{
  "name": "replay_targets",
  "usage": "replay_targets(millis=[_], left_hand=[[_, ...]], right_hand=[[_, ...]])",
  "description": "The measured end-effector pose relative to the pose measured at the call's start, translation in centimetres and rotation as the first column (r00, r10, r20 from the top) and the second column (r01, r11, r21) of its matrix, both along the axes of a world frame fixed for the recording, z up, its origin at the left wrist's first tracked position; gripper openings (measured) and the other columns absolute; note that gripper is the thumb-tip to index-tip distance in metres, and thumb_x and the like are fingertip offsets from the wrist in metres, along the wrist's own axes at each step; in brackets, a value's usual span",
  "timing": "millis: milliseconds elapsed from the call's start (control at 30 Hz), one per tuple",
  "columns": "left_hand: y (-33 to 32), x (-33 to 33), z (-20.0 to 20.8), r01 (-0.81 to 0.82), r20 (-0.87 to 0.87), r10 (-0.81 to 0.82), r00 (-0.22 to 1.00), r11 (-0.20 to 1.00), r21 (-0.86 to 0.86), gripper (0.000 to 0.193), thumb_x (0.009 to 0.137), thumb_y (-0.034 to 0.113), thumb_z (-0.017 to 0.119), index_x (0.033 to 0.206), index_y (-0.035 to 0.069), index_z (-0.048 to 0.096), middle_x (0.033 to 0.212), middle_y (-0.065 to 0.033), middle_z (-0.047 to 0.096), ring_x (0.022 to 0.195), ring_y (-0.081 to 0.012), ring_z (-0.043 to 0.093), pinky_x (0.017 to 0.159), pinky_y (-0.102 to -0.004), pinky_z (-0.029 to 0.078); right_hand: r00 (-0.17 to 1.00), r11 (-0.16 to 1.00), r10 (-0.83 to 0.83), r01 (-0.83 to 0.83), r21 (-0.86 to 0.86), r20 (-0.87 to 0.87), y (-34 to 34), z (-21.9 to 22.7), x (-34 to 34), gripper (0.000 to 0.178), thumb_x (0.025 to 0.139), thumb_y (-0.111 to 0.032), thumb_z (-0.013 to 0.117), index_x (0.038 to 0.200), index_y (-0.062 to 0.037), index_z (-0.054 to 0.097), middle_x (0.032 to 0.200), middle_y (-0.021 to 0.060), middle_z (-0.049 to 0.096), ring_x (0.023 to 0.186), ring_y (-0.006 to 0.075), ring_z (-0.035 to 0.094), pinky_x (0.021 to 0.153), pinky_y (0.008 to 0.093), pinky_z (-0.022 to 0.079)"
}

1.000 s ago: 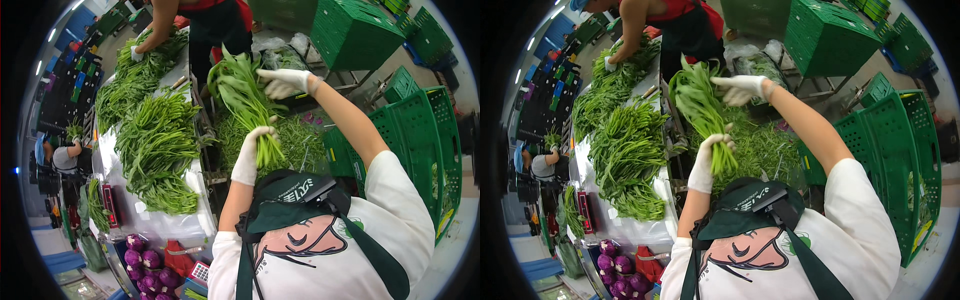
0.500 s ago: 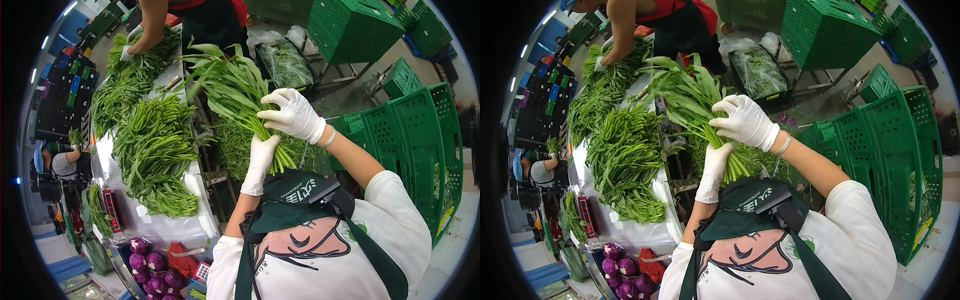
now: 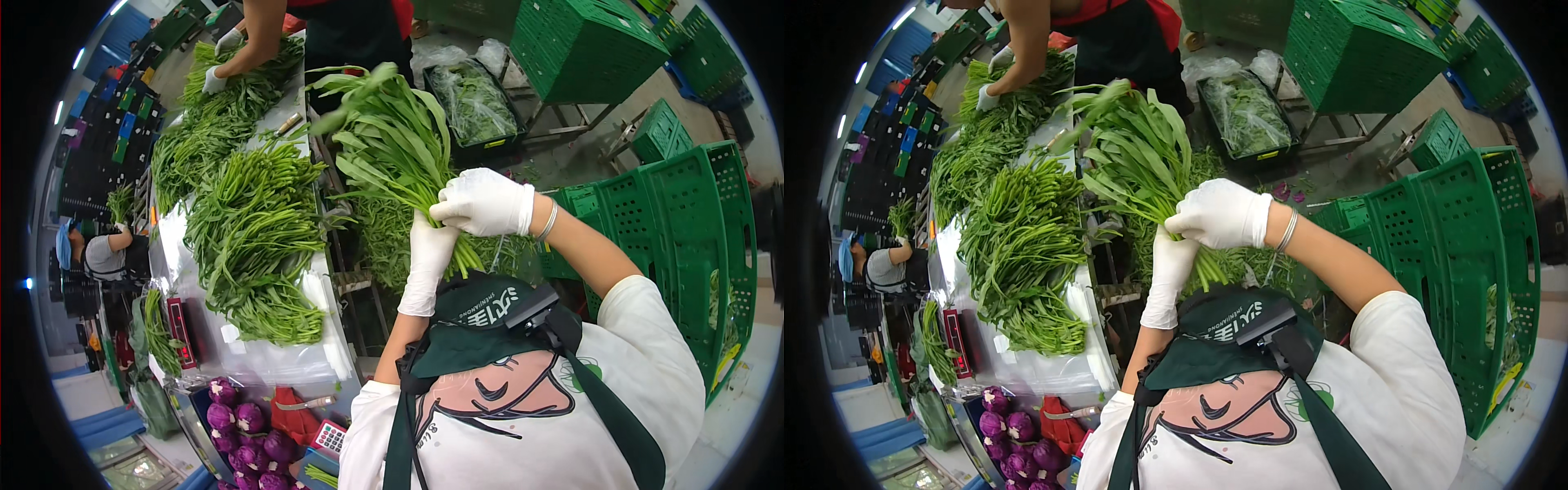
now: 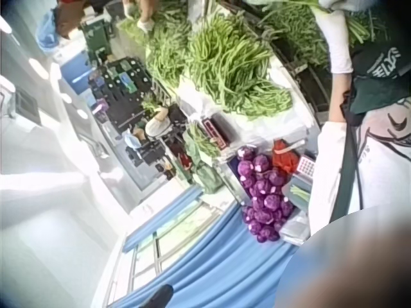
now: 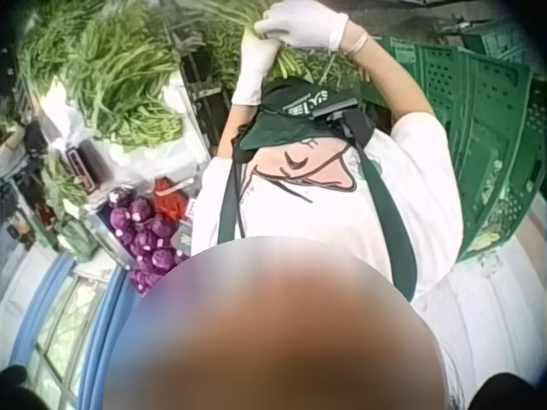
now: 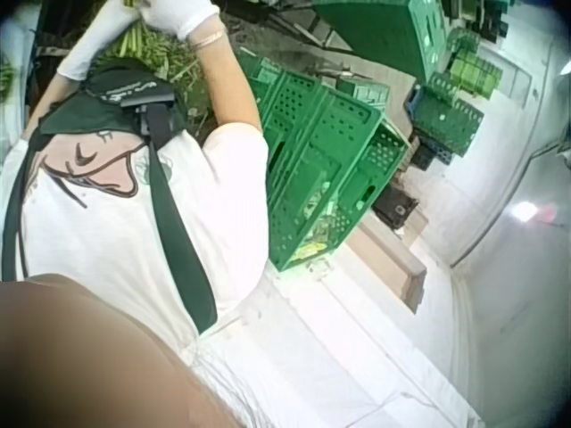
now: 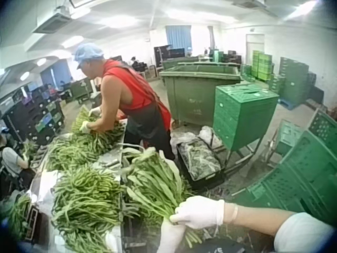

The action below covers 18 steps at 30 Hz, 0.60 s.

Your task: The person sorts green leafy vegetables by hand, gathering them into bundles and placing them on a stainless steel table. They also handle purple cabbages and use a digital scale to weigh portions of the greens.

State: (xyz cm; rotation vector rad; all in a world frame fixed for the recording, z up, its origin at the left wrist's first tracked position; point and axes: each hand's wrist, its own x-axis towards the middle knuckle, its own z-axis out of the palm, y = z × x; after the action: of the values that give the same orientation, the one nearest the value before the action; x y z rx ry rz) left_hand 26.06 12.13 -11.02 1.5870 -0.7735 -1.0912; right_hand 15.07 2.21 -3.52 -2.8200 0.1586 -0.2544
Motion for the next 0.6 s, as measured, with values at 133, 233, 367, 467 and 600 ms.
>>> replay_targets(millis=[133, 233, 367, 467, 600], left_hand=[[0.8, 1.3, 0.2, 0.067, -0.281, -0.094, 0.955, 0.992, -0.104, 0.043, 0.078, 0.012, 0.065, 0.114, -0.003, 0.048, 0.085, -0.0060, 0.058, 0.075, -0.0144, 0.056, 0.066, -0.0265, 0.046], [2.0, 2.3, 0.6, 0.132, -0.634, -0.284, 0.719, 0.952, -0.276, 0.046, 0.077, 0.010, 0.061, 0.118, -0.004, 0.046, 0.074, -0.0026, 0.052, 0.063, -0.0138, 0.051, 0.060, -0.0261, 0.043], [0.7, 3.2, -5.2, 0.101, -0.652, -0.012, 0.758, 0.990, 0.100, 0.039, 0.080, 0.012, 0.059, 0.116, -0.002, 0.052, 0.080, -0.0043, 0.059, 0.071, -0.0151, 0.058, 0.061, -0.0273, 0.048], [0.7, 1.5, -3.7, -0.064, -0.725, -0.022, 0.689, 0.994, -0.092, 0.034, 0.081, 0.009, 0.060, 0.113, 0.002, 0.053, 0.089, -0.0038, 0.060, 0.079, -0.0156, 0.059, 0.072, -0.0277, 0.050], [0.7, 0.3, -5.5, -0.127, -0.674, -0.027, 0.738, 0.976, -0.178, 0.036, 0.080, 0.005, 0.064, 0.114, 0.005, 0.054, 0.106, -0.0020, 0.057, 0.096, -0.0137, 0.056, 0.084, -0.0277, 0.046]], right_hand=[[0.963, 0.818, -0.152, -0.003, 0.575, 0.222, -1.4, 1.8, -1.7, 0.010, 0.076, -0.010, 0.065, 0.081, -0.0030, 0.060, 0.074, 0.0081, 0.060, 0.071, 0.0209, 0.059, 0.067, 0.0305, 0.047], [0.819, 0.129, -0.469, -0.307, 0.943, 0.331, -3.0, -0.1, -3.9, 0.011, 0.081, -0.012, 0.065, 0.079, -0.0026, 0.060, 0.077, 0.0042, 0.059, 0.071, 0.0123, 0.056, 0.066, 0.0283, 0.046], [0.788, 0.733, -0.601, 0.609, 0.305, -0.130, -3.8, -8.4, -4.0, 0.047, 0.083, -0.027, 0.063, 0.120, -0.0008, 0.051, 0.112, 0.0112, 0.057, 0.106, 0.0189, 0.052, 0.090, 0.0300, 0.041], [0.846, 0.144, -0.488, 0.322, 0.936, -0.216, -1.3, -11.0, -3.1, 0.069, 0.085, -0.032, 0.063, 0.139, -0.0033, 0.031, 0.143, 0.0142, 0.033, 0.131, 0.0224, 0.034, 0.104, 0.0311, 0.032], [0.933, 0.210, -0.332, 0.219, 0.953, -0.142, 3.0, -9.1, -0.3, 0.105, 0.077, -0.031, 0.073, 0.144, -0.0017, -0.003, 0.146, 0.0208, 0.021, 0.129, 0.0215, 0.033, 0.107, 0.0308, 0.025]])
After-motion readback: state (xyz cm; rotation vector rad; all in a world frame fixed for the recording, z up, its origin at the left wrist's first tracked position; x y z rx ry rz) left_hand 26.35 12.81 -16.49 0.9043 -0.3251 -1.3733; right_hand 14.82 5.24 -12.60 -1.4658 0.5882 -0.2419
